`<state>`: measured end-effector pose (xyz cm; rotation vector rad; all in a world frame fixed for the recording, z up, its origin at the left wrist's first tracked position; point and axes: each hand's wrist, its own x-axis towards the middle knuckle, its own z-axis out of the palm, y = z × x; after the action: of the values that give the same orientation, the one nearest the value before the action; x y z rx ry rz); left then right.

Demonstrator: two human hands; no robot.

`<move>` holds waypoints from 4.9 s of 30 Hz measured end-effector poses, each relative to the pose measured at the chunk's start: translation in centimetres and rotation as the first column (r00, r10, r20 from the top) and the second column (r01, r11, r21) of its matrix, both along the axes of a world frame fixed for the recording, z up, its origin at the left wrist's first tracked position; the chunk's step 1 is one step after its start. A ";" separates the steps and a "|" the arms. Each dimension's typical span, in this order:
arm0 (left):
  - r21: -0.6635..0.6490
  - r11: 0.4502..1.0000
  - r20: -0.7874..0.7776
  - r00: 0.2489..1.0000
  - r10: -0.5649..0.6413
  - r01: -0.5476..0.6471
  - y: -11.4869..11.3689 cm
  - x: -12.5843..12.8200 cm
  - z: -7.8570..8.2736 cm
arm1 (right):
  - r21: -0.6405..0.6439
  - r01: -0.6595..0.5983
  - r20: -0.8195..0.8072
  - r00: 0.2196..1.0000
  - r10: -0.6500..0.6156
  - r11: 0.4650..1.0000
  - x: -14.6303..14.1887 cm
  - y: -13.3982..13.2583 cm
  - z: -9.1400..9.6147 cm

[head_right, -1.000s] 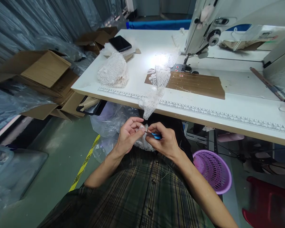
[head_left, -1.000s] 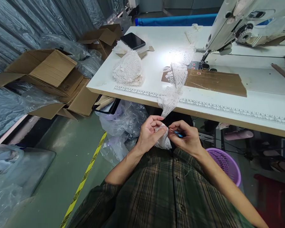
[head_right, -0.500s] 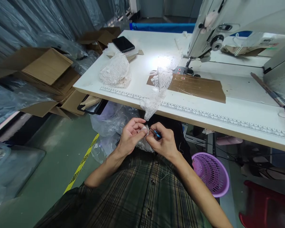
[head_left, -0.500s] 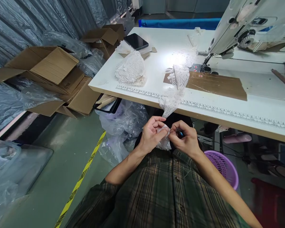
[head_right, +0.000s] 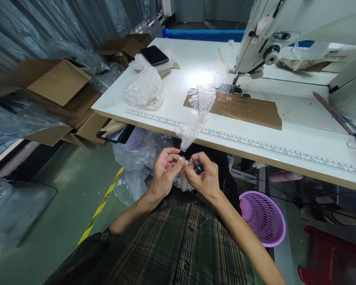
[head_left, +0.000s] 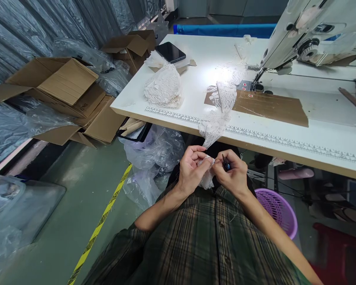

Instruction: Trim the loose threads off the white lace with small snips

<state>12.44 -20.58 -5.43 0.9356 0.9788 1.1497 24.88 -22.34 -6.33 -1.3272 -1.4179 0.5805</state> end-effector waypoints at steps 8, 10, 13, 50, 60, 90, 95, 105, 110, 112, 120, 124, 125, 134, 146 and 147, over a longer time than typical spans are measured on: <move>-0.046 0.999 0.069 0.998 -0.009 0.012 0.2 -0.3 -0.6 | -0.226 -0.197 -0.239 0.961 0.141 0.954 1.6 -0.3 -0.5; -0.054 0.998 0.058 0.998 -0.011 0.014 0.5 -0.6 -0.7 | -0.307 -0.261 -0.239 0.952 0.191 0.915 2.2 -0.4 -0.7; -0.058 0.997 0.038 0.998 -0.054 0.056 0.9 -1.1 -1.0 | -0.345 -0.259 -0.179 0.962 0.207 0.902 2.9 -0.4 -0.9; 0.810 0.413 -0.517 0.839 0.171 0.415 3.0 -3.0 -3.0 | -0.171 -0.080 -0.389 0.921 0.008 0.982 2.4 -0.9 -0.9; 0.114 0.970 -0.141 0.969 -0.200 0.217 3.6 -3.0 -3.4 | -0.428 -0.295 -0.371 0.919 0.131 0.854 2.6 -0.6 -2.6; -0.127 0.977 -0.009 0.984 -0.175 0.173 4.8 -3.0 -5.3 | -0.528 -0.294 -0.359 0.927 0.104 0.797 3.2 -0.2 -5.8; -0.017 0.976 -0.087 0.972 -0.218 0.218 4.6 -3.2 -5.4 | -0.528 -0.231 -0.295 0.952 0.078 0.817 3.9 0.0 -6.1; 0.026 0.978 -0.091 0.975 -0.203 0.206 4.3 -2.7 -4.4 | -0.468 -0.183 -0.258 0.964 0.064 0.865 4.5 0.0 -5.5; -0.045 0.980 -0.024 0.981 -0.194 0.193 3.9 -2.6 -3.2 | -0.451 -0.183 -0.257 0.964 0.069 0.874 4.5 -0.3 -4.6; -0.062 0.981 -0.007 0.982 -0.187 0.186 3.8 -2.6 -2.7 | -0.453 -0.191 -0.265 0.962 0.073 0.871 4.5 -0.3 -4.0; 0.008 0.984 -0.181 0.968 -0.174 0.178 4.3 -3.5 -3.9 | -0.487 -0.295 -0.250 0.949 0.193 0.822 3.5 -0.5 -4.2; 0.039 0.978 -0.428 0.888 -0.171 0.207 5.8 -4.3 -7.1 | -0.633 -0.223 -0.068 0.970 0.234 0.741 2.8 -0.9 -5.4; 0.044 0.975 -0.461 0.870 -0.174 0.218 6.1 -4.5 -7.8 | -0.646 -0.186 -0.018 0.973 0.229 0.740 3.0 -0.9 -5.5; 0.203 0.950 -0.461 0.879 -0.120 0.236 6.8 -5.0 -3.6 | -0.486 -0.046 0.033 0.997 0.070 0.873 5.8 -0.2 -2.1; 0.357 0.788 -0.739 0.667 -0.091 0.502 3.4 -3.1 0.5 | -0.184 -0.089 -0.074 0.994 0.076 0.979 3.1 0.0 1.2; 0.345 0.824 -0.740 0.671 -0.056 0.450 3.4 -3.2 0.3 | -0.175 -0.074 -0.077 0.995 0.061 0.982 3.0 0.1 1.1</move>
<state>9.28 -17.16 -5.10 1.9979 1.0964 0.7874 27.93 -22.19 -5.23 -1.3874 -1.3825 0.8073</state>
